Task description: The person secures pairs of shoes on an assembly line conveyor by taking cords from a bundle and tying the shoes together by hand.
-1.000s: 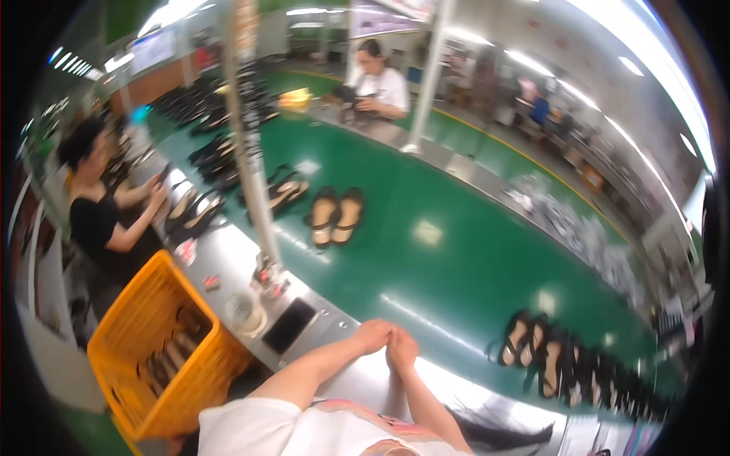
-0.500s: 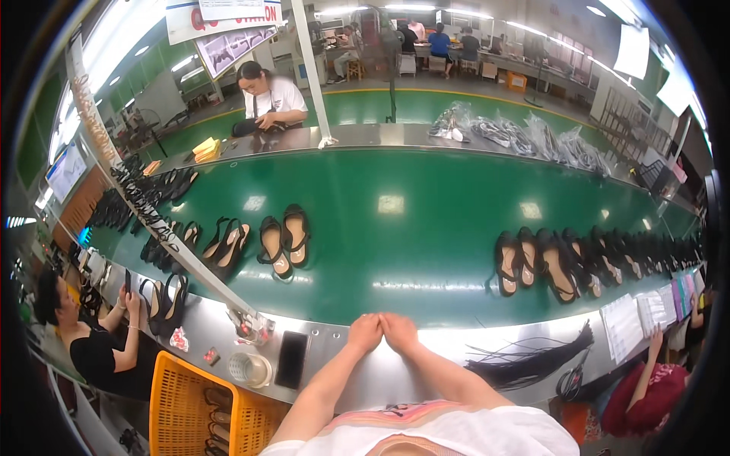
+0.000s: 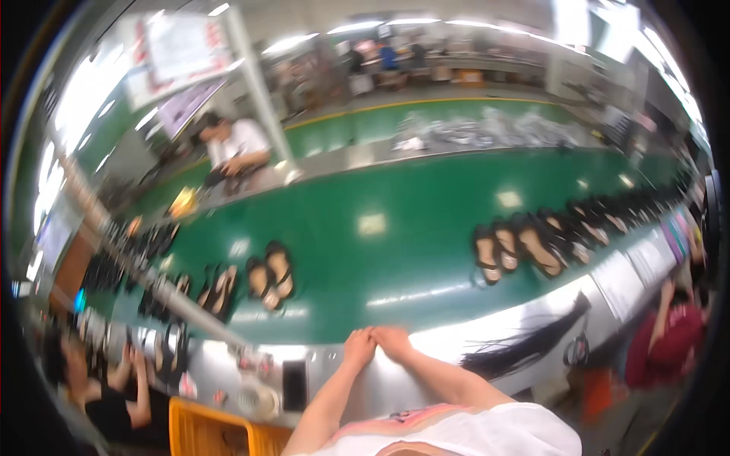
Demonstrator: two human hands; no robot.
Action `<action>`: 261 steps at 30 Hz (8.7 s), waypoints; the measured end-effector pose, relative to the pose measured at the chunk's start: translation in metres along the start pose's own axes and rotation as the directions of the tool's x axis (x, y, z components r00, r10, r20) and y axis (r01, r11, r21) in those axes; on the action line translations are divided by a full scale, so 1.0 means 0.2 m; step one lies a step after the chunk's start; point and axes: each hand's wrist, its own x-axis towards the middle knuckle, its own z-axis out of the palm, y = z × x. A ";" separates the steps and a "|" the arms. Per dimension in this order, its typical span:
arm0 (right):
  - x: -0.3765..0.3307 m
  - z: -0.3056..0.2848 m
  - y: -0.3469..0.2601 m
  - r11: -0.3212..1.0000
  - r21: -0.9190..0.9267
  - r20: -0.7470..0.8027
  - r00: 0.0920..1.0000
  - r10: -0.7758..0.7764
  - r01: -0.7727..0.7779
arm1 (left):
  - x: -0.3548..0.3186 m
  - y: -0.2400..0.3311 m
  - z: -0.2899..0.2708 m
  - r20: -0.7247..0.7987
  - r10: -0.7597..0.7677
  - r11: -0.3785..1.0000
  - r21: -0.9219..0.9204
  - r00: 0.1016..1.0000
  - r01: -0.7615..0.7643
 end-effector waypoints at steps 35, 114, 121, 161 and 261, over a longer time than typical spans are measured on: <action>-0.02 -0.05 -0.19 0.997 -0.081 -0.087 0.996 -0.014 0.007 | 0.00 -0.16 0.03 0.127 -0.033 0.998 -0.046 0.991 0.039; -0.11 -0.31 -2.03 0.104 0.969 0.038 -0.282 -0.959 -0.222 | -0.33 0.05 -0.13 -0.124 -0.293 0.933 -0.256 0.948 0.255; -0.07 -0.13 -1.84 0.507 0.348 0.662 -0.177 -0.728 -0.789 | -0.35 -0.03 -0.14 -0.101 -0.342 0.905 -0.302 0.934 0.299; -0.23 -0.19 -0.08 0.760 -0.548 0.137 0.933 -0.332 0.350 | -0.25 -0.04 0.15 -0.249 0.028 0.996 -0.071 0.968 -0.047; 0.24 -0.03 -0.96 -0.459 0.098 0.386 0.459 -0.800 -0.883 | -0.83 0.24 -0.88 0.006 0.136 -0.396 -0.916 0.991 0.060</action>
